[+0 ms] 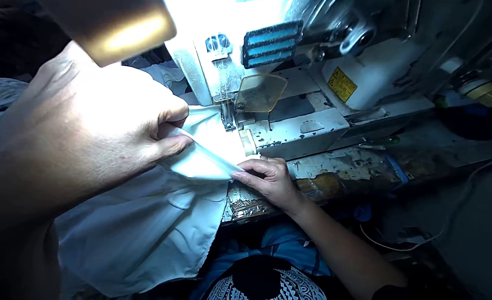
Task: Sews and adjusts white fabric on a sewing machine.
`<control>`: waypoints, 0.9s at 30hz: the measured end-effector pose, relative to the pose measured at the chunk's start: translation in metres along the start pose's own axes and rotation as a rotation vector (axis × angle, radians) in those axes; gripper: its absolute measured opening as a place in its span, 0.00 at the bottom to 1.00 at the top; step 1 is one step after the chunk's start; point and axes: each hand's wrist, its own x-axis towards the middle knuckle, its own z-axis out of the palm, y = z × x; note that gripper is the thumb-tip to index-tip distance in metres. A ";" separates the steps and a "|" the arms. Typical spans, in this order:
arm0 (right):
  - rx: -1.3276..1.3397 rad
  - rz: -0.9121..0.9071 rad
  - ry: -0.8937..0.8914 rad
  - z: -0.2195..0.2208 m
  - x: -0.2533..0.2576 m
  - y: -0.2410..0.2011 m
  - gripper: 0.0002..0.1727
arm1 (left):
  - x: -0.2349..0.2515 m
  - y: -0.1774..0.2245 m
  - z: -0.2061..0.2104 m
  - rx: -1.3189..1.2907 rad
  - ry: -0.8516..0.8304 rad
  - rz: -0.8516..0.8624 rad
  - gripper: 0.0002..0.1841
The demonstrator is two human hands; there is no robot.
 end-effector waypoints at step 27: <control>-0.479 -0.274 0.086 -0.090 -0.018 -0.095 0.08 | -0.043 0.113 0.167 -0.127 0.563 -0.371 0.11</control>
